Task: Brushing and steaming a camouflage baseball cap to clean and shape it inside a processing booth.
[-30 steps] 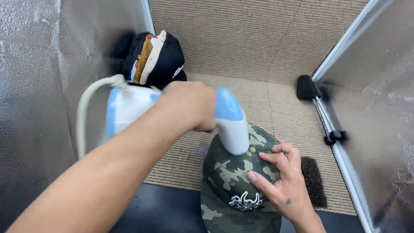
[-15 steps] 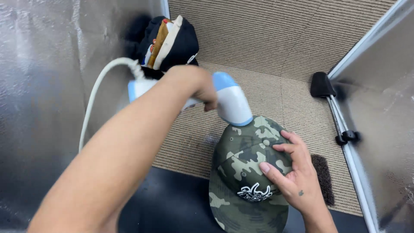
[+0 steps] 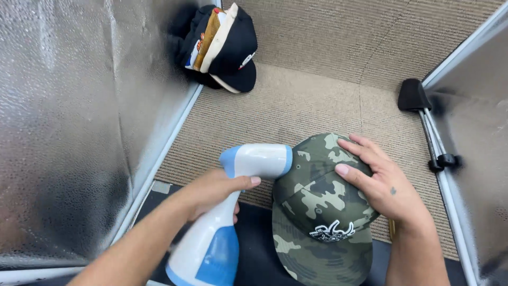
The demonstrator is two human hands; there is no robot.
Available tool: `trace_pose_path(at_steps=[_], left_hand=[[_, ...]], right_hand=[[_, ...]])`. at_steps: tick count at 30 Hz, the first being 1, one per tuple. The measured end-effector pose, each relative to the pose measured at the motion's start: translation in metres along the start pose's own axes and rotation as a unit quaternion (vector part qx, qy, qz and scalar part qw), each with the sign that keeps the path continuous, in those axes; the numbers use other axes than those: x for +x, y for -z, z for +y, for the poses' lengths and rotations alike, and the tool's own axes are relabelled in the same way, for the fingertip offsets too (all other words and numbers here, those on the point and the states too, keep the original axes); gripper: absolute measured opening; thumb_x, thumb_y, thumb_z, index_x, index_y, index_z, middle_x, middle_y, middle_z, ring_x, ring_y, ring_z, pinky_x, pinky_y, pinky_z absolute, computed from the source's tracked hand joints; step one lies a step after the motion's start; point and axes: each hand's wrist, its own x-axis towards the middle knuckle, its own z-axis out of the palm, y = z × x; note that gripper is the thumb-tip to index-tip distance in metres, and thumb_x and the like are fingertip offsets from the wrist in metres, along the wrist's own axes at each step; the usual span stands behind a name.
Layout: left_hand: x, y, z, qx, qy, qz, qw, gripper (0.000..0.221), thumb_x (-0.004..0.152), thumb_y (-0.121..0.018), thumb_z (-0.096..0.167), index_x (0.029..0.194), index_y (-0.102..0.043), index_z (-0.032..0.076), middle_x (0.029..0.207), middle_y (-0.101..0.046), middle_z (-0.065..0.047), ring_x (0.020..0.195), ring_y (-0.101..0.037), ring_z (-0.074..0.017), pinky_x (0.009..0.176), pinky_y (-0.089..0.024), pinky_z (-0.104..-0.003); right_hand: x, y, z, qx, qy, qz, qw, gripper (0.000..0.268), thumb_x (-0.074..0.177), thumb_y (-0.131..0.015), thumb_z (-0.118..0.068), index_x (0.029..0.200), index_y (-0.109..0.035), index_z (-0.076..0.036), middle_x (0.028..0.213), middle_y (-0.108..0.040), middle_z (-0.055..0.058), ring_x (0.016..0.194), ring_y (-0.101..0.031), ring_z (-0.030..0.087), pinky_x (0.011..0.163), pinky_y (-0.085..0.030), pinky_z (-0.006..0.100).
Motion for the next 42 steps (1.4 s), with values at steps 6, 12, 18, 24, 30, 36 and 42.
trace_pose_path(at_steps=[6, 12, 18, 24, 30, 36, 42], left_hand=[[-0.025, -0.015, -0.027, -0.049, 0.033, 0.007, 0.998, 0.057, 0.085, -0.071, 0.045, 0.129, -0.064, 0.012, 0.068, -0.061, -0.018, 0.057, -0.063, -0.0276, 0.056, -0.055, -0.039], [-0.023, -0.024, -0.065, -0.125, 0.033, 0.025, 0.991, 0.046, 0.083, -0.081, 0.031, 0.116, -0.064, 0.004, 0.066, -0.056, -0.021, 0.052, -0.058, -0.0287, 0.049, -0.056, -0.041], [-0.026, -0.032, -0.069, -0.117, -0.017, 0.013, 0.993, 0.051, 0.088, -0.072, 0.034, 0.131, -0.062, 0.009, 0.065, -0.058, -0.017, 0.051, -0.06, -0.0268, 0.05, -0.051, -0.039], [-0.036, -0.027, -0.049, -0.066, 0.036, 0.018, 0.997, 0.054, 0.088, -0.07, 0.043, 0.131, -0.061, 0.011, 0.07, -0.058, -0.017, 0.059, -0.059, -0.026, 0.057, -0.053, -0.038], [0.002, -0.012, -0.041, -0.067, 0.001, 0.012, 0.998, 0.05, 0.085, -0.077, 0.039, 0.113, -0.059, 0.002, 0.069, -0.062, -0.02, 0.054, -0.062, -0.0291, 0.05, -0.055, -0.042], [0.025, 0.004, -0.008, 0.039, -0.038, -0.018, 0.998, 0.062, 0.078, -0.075, 0.046, 0.118, -0.06, 0.002, 0.074, -0.064, -0.018, 0.064, -0.066, -0.0264, 0.059, -0.059, -0.038], [0.012, 0.004, -0.021, -0.007, -0.019, -0.023, 1.0, 0.059, 0.08, -0.079, 0.037, 0.122, -0.06, 0.001, 0.07, -0.061, -0.018, 0.057, -0.062, -0.0274, 0.053, -0.057, -0.04]], right_hand=[[0.001, 0.001, 0.007, 0.005, 0.011, -0.016, 1.0, 0.062, 0.077, -0.07, -0.039, 0.138, -0.067, -0.025, 0.163, -0.046, -0.001, 0.153, -0.037, 0.019, 0.124, -0.028, 0.043], [-0.004, 0.0, -0.002, -0.001, -0.032, -0.001, 1.0, 0.063, 0.075, -0.071, -0.042, 0.136, -0.067, -0.028, 0.163, -0.047, -0.005, 0.156, -0.033, 0.015, 0.126, -0.023, 0.042], [-0.006, -0.002, -0.009, 0.006, -0.025, 0.012, 1.0, 0.062, 0.076, -0.07, -0.041, 0.136, -0.067, -0.026, 0.161, -0.048, -0.005, 0.153, -0.037, 0.015, 0.124, -0.027, 0.039], [-0.007, -0.005, -0.01, 0.004, -0.039, 0.029, 0.999, 0.062, 0.077, -0.069, -0.044, 0.136, -0.067, -0.026, 0.16, -0.048, -0.003, 0.151, -0.039, 0.016, 0.123, -0.029, 0.042], [-0.006, -0.002, -0.009, -0.009, -0.033, 0.006, 0.999, 0.064, 0.076, -0.07, -0.044, 0.138, -0.065, -0.029, 0.163, -0.044, -0.004, 0.154, -0.035, 0.016, 0.123, -0.03, 0.043], [-0.006, -0.001, -0.018, 0.007, -0.064, 0.009, 0.998, 0.065, 0.075, -0.068, -0.045, 0.138, -0.066, -0.028, 0.161, -0.047, -0.007, 0.15, -0.041, 0.015, 0.12, -0.037, 0.04], [-0.011, -0.002, -0.025, 0.003, -0.073, 0.015, 0.997, 0.066, 0.075, -0.067, -0.046, 0.138, -0.066, -0.027, 0.162, -0.047, -0.008, 0.152, -0.038, 0.014, 0.123, -0.031, 0.041]])
